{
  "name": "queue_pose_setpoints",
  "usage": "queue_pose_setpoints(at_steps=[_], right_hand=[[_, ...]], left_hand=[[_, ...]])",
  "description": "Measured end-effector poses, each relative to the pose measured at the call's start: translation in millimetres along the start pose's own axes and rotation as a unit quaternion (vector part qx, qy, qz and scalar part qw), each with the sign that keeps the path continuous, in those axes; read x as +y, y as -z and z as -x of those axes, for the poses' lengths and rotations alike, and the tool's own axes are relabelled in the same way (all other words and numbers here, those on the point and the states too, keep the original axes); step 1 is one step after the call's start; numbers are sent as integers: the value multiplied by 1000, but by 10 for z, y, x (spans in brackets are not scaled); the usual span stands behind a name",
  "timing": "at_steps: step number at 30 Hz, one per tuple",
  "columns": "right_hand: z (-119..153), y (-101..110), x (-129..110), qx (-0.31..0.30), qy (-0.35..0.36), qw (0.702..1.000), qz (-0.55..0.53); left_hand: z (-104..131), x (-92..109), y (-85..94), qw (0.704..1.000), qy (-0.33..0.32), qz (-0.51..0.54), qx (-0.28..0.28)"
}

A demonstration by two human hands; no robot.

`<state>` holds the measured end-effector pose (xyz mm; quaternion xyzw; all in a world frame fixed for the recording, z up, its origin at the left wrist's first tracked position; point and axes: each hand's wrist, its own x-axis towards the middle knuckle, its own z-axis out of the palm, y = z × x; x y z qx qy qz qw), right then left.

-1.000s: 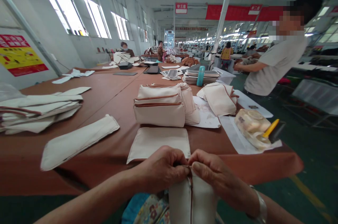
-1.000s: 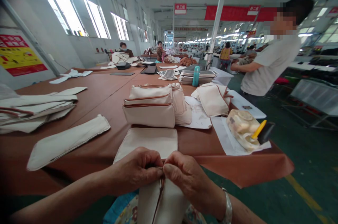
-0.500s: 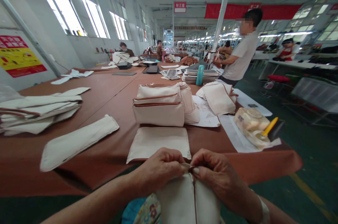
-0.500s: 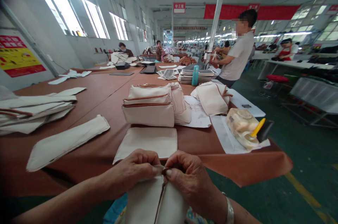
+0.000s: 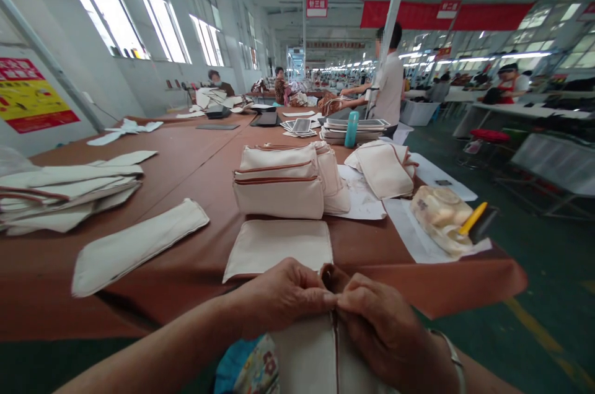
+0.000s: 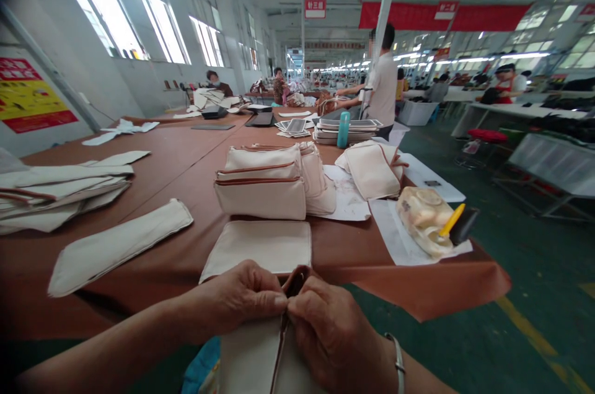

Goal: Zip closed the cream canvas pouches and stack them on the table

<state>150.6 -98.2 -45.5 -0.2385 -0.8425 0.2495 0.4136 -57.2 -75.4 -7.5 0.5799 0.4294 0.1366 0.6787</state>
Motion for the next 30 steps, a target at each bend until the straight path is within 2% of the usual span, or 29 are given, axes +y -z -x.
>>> queue_pose_setpoints(at_steps=[2, 4, 7, 9, 12, 15, 17, 19, 21, 22, 24, 25, 30], right_hand=[[15, 11, -19, 12, -20, 999, -25], [26, 51, -38, 1, -91, 992, -85], [8, 136, -41, -45, -225, 955, -186], [-32, 182, -29, -80, -273, 933, -221], [-94, 203, -17, -131, -277, 921, -239], [-87, 153, -6, -118, -268, 909, -298], [-36, 99, 17, -88, -284, 881, -369], [26, 65, 56, -77, -312, 837, -443], [61, 81, 100, -96, -331, 800, -490], [61, 110, 118, -113, -334, 791, -499], [19, 199, 134, -140, -331, 793, -492], [-21, 247, 130, -148, -326, 803, -476], [-226, 339, 48, -177, -271, 881, -346]], left_hand=[[18, 5, -2, 999, -11, -53, -3], [46, 25, -12, 994, -33, -100, -2], [89, 75, -24, 986, -83, -142, -7], [110, 109, -25, 980, -112, -161, -11], [128, 134, -26, 975, -128, -181, -7], [131, 104, -37, 985, -116, -125, -18], [127, 61, -51, 991, -108, -70, -23], [124, 26, -63, 993, -108, -38, -19], [129, 17, -68, 993, -115, -35, -17], [134, 24, -68, 992, -121, -43, -18], [146, 55, -65, 989, -131, -70, -22], [149, 73, -63, 987, -135, -83, -23], [133, 110, -60, 978, -158, -140, 2]])
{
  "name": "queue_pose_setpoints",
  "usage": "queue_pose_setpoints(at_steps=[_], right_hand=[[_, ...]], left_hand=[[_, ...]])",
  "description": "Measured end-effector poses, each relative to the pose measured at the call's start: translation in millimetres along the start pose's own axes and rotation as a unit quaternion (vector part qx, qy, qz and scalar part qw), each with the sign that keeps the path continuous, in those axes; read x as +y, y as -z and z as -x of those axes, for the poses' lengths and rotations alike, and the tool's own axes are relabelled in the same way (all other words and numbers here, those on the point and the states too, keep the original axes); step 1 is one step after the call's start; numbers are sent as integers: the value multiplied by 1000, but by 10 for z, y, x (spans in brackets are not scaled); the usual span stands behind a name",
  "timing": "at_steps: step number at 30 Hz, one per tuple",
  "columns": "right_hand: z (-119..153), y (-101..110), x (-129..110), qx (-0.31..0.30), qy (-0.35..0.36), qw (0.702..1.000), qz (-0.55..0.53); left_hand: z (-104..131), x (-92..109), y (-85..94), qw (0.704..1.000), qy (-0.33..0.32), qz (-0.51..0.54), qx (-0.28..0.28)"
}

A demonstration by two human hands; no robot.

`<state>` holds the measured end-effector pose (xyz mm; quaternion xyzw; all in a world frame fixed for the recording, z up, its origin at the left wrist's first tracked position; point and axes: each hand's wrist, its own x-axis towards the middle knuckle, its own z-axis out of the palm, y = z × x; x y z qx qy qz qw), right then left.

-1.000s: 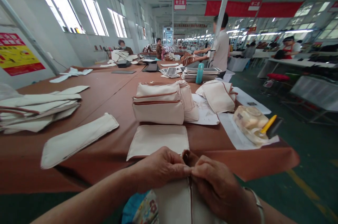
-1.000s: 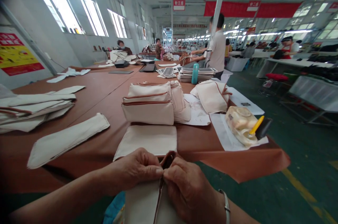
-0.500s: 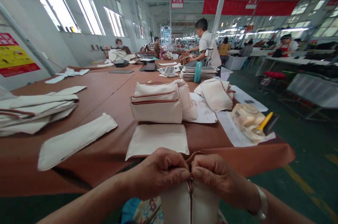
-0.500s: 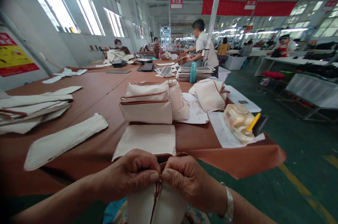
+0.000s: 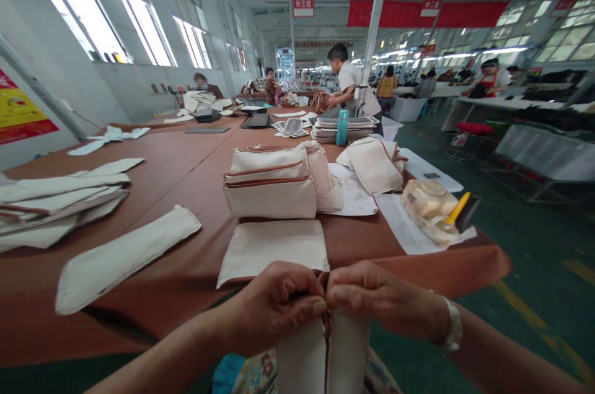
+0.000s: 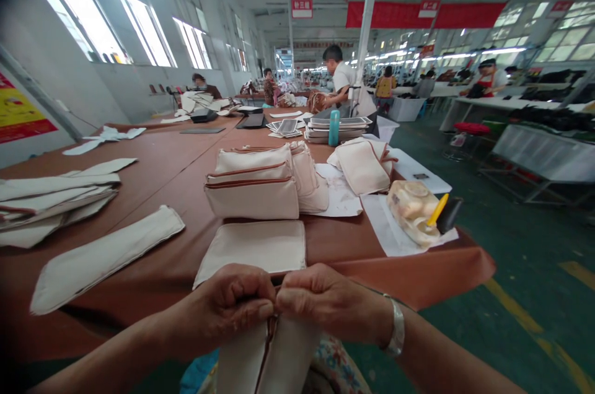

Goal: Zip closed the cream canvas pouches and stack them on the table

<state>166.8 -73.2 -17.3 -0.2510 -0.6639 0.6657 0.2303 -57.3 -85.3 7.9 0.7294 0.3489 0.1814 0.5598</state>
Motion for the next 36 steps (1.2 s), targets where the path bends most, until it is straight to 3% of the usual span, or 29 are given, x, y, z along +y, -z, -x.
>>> queue_pose_setpoints(at_steps=[4, 7, 10, 18, 24, 31, 36], right_hand=[[-39, -39, 99, 17, 42, 999, -17], [-17, -15, 218, 11, 30, 998, -46], [0, 12, 247, 10, 32, 999, -35], [-19, 13, 183, -4, 50, 998, -38], [-37, -22, 252, -10, 26, 993, -115], [-12, -50, 402, 4, -14, 978, -207], [16, -25, 432, 2, -19, 980, -200]], left_hand=[[7, -63, 48, 999, 16, 44, 8], [16, -100, 111, 990, 62, 121, 26], [5, -82, 147, 986, 85, 133, 51], [-1, -52, 140, 959, 144, 244, -19], [41, -59, 137, 970, 138, 195, -37], [116, 7, 45, 993, 69, 100, -14], [119, -41, 128, 979, 107, 167, -46]])
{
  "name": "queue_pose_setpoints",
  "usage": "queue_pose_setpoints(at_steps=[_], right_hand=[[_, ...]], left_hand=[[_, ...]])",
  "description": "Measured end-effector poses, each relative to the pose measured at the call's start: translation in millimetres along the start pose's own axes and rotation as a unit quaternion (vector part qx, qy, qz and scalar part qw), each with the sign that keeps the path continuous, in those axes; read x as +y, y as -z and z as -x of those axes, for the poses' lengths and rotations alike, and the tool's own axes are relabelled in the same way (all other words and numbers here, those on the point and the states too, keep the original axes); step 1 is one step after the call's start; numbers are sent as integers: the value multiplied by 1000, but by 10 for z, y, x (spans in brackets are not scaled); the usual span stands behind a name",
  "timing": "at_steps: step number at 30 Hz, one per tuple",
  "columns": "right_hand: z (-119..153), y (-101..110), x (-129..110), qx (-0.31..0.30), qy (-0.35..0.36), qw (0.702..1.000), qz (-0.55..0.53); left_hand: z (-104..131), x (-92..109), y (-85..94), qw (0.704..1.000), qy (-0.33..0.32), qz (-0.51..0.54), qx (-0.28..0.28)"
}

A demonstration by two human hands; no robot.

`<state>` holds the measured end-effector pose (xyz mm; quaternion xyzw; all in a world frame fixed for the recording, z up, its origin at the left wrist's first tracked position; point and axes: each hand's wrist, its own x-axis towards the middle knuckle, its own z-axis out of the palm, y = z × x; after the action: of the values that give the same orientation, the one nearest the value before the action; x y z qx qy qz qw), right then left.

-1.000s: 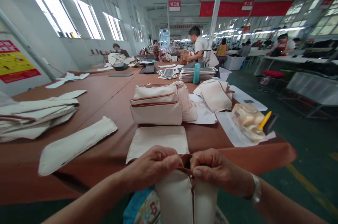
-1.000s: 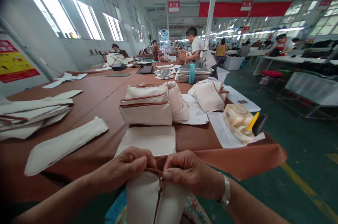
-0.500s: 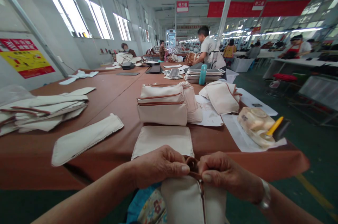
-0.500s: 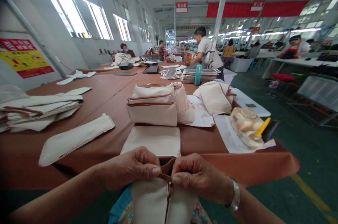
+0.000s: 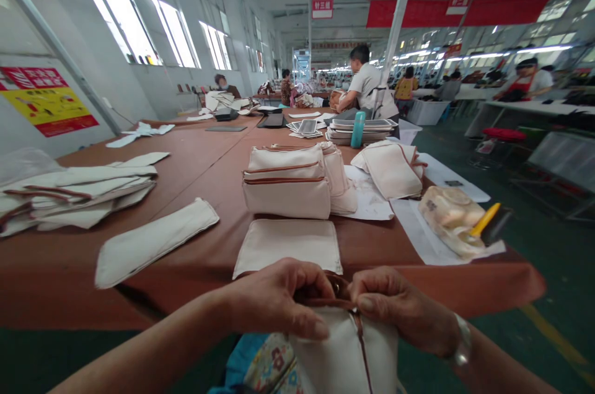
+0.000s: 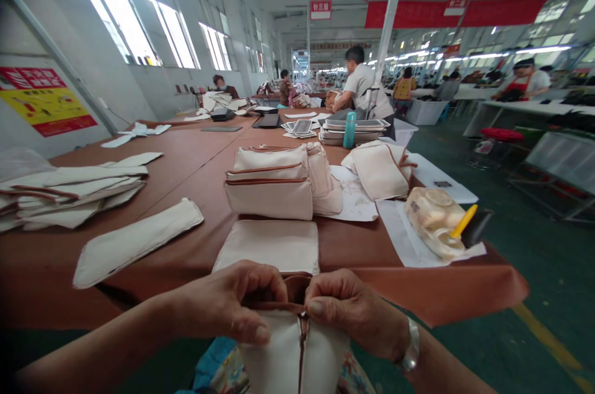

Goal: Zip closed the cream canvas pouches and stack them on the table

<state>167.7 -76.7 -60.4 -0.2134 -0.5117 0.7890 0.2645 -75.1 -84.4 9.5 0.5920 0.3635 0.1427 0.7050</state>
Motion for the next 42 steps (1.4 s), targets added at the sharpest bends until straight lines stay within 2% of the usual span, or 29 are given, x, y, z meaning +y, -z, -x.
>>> queue_pose_setpoints(at_steps=[5, 9, 11, 15, 18, 21, 27, 31, 34, 39, 42], right_hand=[[21, -54, -32, 6, 18, 1000, 14], [61, -113, -59, -4, 30, 999, 17], [103, -130, -56, 5, 34, 999, 34], [215, -188, -66, 36, 29, 993, 112], [293, -316, -133, 66, 35, 977, 201], [370, -483, -200, 81, 47, 959, 267], [605, -610, -249, 101, 29, 983, 150], [760, -640, -286, 79, 0, 988, 132], [801, -691, -257, 73, 0, 987, 142], [768, -776, -177, 103, 46, 961, 254], [779, -790, -274, 168, 114, 905, 374]], left_hand=[[-82, -5, -42, 999, -2, 18, 26], [-113, -37, -181, 999, 18, 32, -3], [-86, -37, -238, 1000, 1, -2, 4], [16, 27, -273, 988, -35, -152, 22], [83, 110, -297, 982, -46, -183, 3], [124, 175, -397, 979, -59, -194, 20], [219, 134, -620, 992, -22, -122, -4], [296, 78, -669, 996, -22, -87, -7], [337, 80, -716, 994, -34, -105, -9], [343, 50, -806, 987, -60, -146, 4], [255, 9, -793, 986, -88, -124, 64]])
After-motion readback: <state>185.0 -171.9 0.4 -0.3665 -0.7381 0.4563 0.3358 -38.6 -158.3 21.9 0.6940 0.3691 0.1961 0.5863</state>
